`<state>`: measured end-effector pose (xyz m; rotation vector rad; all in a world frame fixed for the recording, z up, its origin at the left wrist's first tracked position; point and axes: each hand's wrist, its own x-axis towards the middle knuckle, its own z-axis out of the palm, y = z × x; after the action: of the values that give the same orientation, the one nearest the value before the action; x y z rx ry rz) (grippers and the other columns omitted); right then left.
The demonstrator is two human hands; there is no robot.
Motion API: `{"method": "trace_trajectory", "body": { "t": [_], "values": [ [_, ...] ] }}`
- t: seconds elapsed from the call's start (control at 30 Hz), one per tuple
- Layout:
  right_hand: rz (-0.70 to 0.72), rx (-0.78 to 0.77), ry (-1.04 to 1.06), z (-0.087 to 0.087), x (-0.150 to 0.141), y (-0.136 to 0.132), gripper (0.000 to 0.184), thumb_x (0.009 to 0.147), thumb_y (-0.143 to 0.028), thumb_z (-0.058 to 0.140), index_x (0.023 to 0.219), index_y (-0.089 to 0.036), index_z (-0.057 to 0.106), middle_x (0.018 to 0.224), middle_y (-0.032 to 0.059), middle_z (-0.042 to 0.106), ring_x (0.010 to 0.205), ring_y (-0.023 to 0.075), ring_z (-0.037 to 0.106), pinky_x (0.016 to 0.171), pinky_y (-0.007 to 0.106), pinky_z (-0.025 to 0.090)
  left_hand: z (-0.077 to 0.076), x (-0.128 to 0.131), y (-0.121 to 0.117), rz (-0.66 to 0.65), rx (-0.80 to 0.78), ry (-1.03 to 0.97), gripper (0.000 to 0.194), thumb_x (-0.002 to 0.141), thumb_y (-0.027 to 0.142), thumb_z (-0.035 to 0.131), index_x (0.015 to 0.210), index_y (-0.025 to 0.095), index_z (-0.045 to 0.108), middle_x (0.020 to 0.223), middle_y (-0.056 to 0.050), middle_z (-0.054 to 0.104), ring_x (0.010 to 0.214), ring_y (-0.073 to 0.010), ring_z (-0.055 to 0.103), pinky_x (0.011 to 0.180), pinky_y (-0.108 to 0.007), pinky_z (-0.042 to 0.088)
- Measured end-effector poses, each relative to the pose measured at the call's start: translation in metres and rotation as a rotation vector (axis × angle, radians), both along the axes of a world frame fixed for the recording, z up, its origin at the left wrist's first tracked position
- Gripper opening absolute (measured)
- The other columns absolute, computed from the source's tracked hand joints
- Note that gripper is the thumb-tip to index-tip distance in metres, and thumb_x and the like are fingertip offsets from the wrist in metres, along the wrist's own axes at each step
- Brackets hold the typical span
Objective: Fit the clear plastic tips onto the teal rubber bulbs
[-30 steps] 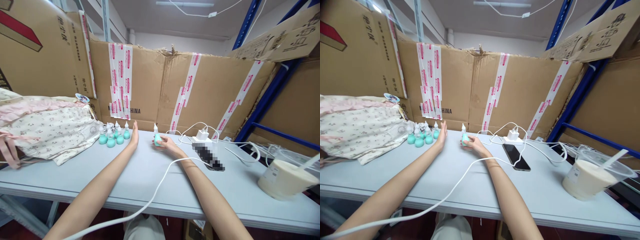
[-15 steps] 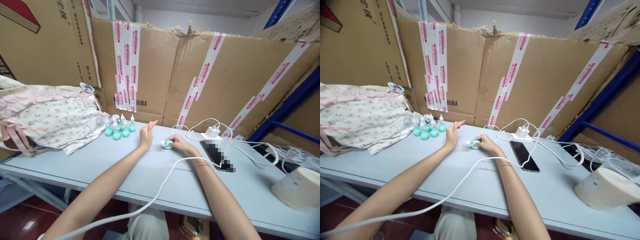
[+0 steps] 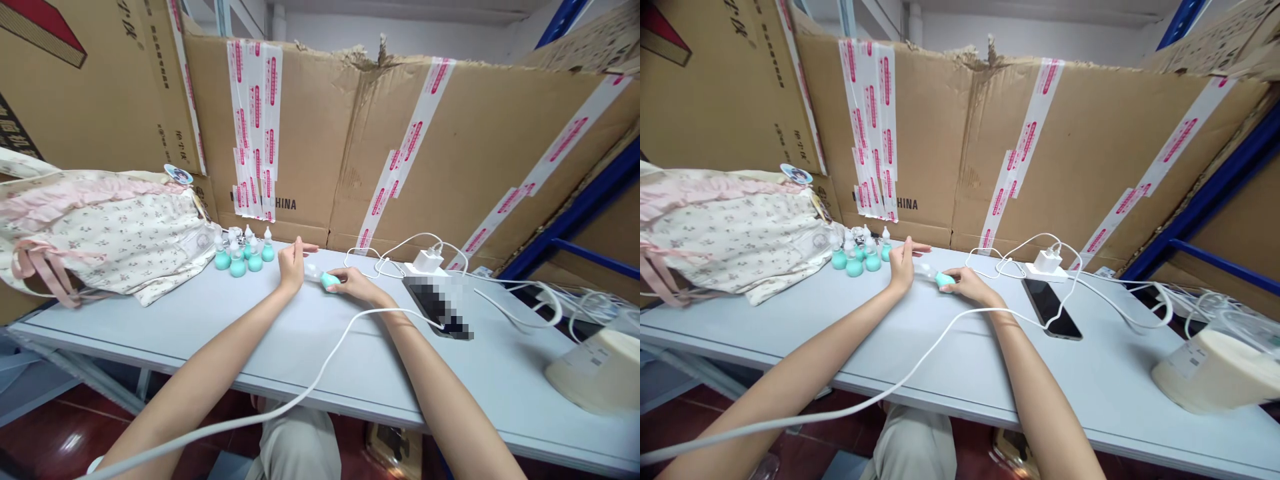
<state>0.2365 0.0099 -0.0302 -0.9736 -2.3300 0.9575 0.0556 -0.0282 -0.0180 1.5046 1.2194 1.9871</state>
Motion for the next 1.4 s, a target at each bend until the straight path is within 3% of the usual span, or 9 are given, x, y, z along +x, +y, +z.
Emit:
{"method": "trace_trajectory", "body": {
  "t": [0.17, 0.23, 0.37, 0.53, 0.7, 0.8, 0.9, 1.17, 1.4],
  "values": [
    [-0.060, -0.061, 0.078, -0.004, -0.001, 0.000, 0.035, 0.066, -0.043, 0.067, 0.082, -0.012, 0.070, 0.081, 0.0046, 0.069, 0.074, 0.0188, 0.058, 0.075, 0.031, 0.044, 0.005, -0.007, 0.004, 0.107, -0.008, -0.007, 0.063, 0.091, 0.053, 0.026, 0.062, 0.018, 0.071, 0.064, -0.006, 0.069, 0.069, -0.0171, 0.066, 0.071, -0.031, 0.050],
    [-0.086, -0.125, 0.176, -0.009, -0.003, 0.001, 0.040, 0.063, -0.044, 0.070, 0.088, -0.013, 0.068, 0.090, 0.0060, 0.070, 0.082, 0.0202, 0.061, 0.080, 0.033, 0.045, 0.012, -0.017, 0.006, 0.160, 0.008, -0.089, 0.062, 0.091, 0.052, 0.027, 0.060, 0.019, 0.069, 0.059, -0.006, 0.067, 0.066, -0.0171, 0.065, 0.068, -0.031, 0.050],
    [-0.087, -0.266, 0.423, -0.018, -0.015, -0.006, 0.048, 0.065, -0.044, 0.071, 0.103, -0.016, 0.061, 0.115, 0.0105, 0.065, 0.105, 0.0216, 0.059, 0.096, 0.036, 0.042, 0.034, -0.050, 0.006, 0.333, 0.107, -0.250, 0.058, 0.092, 0.044, 0.028, 0.059, 0.018, 0.066, 0.059, -0.007, 0.066, 0.062, -0.0157, 0.064, 0.066, -0.030, 0.051],
    [-0.139, -0.283, 0.511, -0.023, -0.043, -0.010, 0.050, 0.067, -0.044, 0.070, 0.109, -0.022, 0.052, 0.125, 0.0101, 0.060, 0.109, 0.0201, 0.059, 0.098, 0.038, 0.042, 0.053, -0.105, 0.003, 0.626, 0.192, -0.470, 0.057, 0.092, 0.037, 0.019, 0.057, 0.014, 0.059, 0.057, -0.006, 0.062, 0.055, -0.0125, 0.061, 0.060, -0.026, 0.049],
    [-0.167, -0.131, 0.466, -0.027, -0.096, 0.012, 0.040, 0.072, -0.041, 0.065, 0.105, -0.020, 0.057, 0.121, 0.0088, 0.060, 0.113, 0.0220, 0.054, 0.099, 0.038, 0.041, 0.046, -0.145, 0.002, 0.834, 0.146, -0.513, 0.059, 0.092, 0.037, 0.016, 0.059, 0.014, 0.059, 0.057, -0.006, 0.061, 0.052, -0.0114, 0.060, 0.058, -0.023, 0.048],
    [-0.331, -0.007, 0.384, -0.026, -0.133, 0.026, 0.042, 0.070, -0.035, 0.065, 0.108, -0.017, 0.062, 0.120, 0.0104, 0.056, 0.104, 0.0214, 0.055, 0.095, 0.034, 0.043, 0.038, -0.161, 0.002, 0.940, 0.098, -0.509, 0.059, 0.092, 0.036, 0.016, 0.059, 0.015, 0.060, 0.057, -0.006, 0.061, 0.054, -0.0120, 0.061, 0.061, -0.023, 0.049],
    [-0.341, 0.042, 0.340, -0.026, -0.157, 0.032, 0.048, 0.070, -0.033, 0.064, 0.113, -0.013, 0.063, 0.112, 0.0117, 0.056, 0.093, 0.0198, 0.055, 0.092, 0.033, 0.044, 0.030, -0.169, 0.005, 0.992, 0.080, -0.510, 0.058, 0.091, 0.036, 0.017, 0.058, 0.015, 0.060, 0.056, -0.007, 0.061, 0.054, -0.0135, 0.061, 0.063, -0.025, 0.049],
    [-0.282, 0.057, 0.310, -0.044, -0.162, 0.039, 0.039, 0.075, -0.035, 0.060, 0.110, -0.017, 0.062, 0.111, 0.0066, 0.062, 0.087, 0.0178, 0.056, 0.090, 0.034, 0.044, 0.018, -0.171, 0.014, 0.968, -0.009, -0.482, 0.058, 0.091, 0.034, 0.016, 0.057, 0.016, 0.059, 0.057, -0.007, 0.063, 0.054, -0.0142, 0.060, 0.068, -0.027, 0.049],
    [-0.251, 0.151, 0.179, -0.040, -0.153, 0.029, 0.036, 0.081, -0.028, 0.056, 0.115, -0.019, 0.059, 0.108, 0.0060, 0.065, 0.088, 0.0186, 0.058, 0.089, 0.033, 0.043, 0.017, -0.172, 0.015, 0.972, -0.025, -0.481, 0.059, 0.092, 0.034, 0.014, 0.058, 0.016, 0.059, 0.057, -0.007, 0.063, 0.054, -0.0135, 0.060, 0.069, -0.025, 0.049]
  ]
}}
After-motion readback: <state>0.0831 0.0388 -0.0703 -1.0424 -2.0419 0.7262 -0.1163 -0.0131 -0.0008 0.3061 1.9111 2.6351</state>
